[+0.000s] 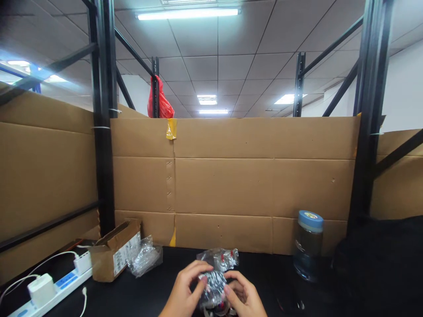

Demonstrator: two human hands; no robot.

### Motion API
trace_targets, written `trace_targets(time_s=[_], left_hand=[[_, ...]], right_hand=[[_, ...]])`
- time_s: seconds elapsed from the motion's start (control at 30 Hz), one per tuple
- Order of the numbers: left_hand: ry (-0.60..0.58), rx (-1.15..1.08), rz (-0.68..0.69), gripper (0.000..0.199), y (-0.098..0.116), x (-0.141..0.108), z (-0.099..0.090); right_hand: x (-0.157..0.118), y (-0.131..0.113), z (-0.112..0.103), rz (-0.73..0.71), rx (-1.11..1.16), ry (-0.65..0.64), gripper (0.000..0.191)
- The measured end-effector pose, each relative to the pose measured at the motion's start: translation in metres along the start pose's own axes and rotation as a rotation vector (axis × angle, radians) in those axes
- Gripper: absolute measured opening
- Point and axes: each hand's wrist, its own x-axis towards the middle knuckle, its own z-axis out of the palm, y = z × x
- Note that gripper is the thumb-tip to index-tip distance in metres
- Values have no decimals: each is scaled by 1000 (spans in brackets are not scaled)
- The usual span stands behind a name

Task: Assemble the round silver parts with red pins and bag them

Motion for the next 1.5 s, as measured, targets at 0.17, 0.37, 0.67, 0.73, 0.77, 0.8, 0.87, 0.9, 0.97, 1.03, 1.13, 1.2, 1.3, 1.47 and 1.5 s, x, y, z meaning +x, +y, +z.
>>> trace_targets(time_s=[0.17,0.37,0.67,0.73,0.77,0.8,0.87,0.9,0.97,1.03,1.13,1.2,1.3,1.47,1.5], left_hand=[[343,235,-116,30,-17,15,-68],[335,582,-503,36,-63,10,-139],[223,1292,-599,27,-73,-15,-127],[279,1311,-589,31,-66,-13,-126],[317,1315,-575,34,-61,-10,-126],[355,1310,-555,38,-57,-8,-126],[419,1262,-494,40,-46,-1,-125],[438,1211,-457,39,-41,2,-124],[435,1057,-366,33,-30,8,-118],[359,851,-257,26,-20,10,-104],[152,490,-147,25,-7,6,-71],[81,270,-189,36,-1,-1,-44],[-24,12,-292,38,6,-11,-11],[-153,-228,-363,23,4,-16,9],[-165,-269,-362,23,1,-15,9]], right_hand=[[0,-11,-2,-126,-423,-4,36],[29,-13,-6,-135,-904,-154,48],[76,1,1,-39,-1216,-259,64],[79,4,0,-92,-1216,-243,62],[81,5,0,-121,-1215,-234,56],[82,6,-1,-148,-1214,-225,49],[85,8,-2,-188,-1190,-208,39],[86,9,-3,-196,-1161,-195,36],[88,6,-5,-199,-1059,-152,32],[86,-4,-6,-209,-904,-102,31],[71,-29,-4,-216,-669,-104,36],[55,-47,-1,-206,-564,-169,36],[29,-58,3,-191,-470,-202,34],[10,-37,2,-45,-168,-134,36],[10,-32,1,-23,-101,-118,37]])
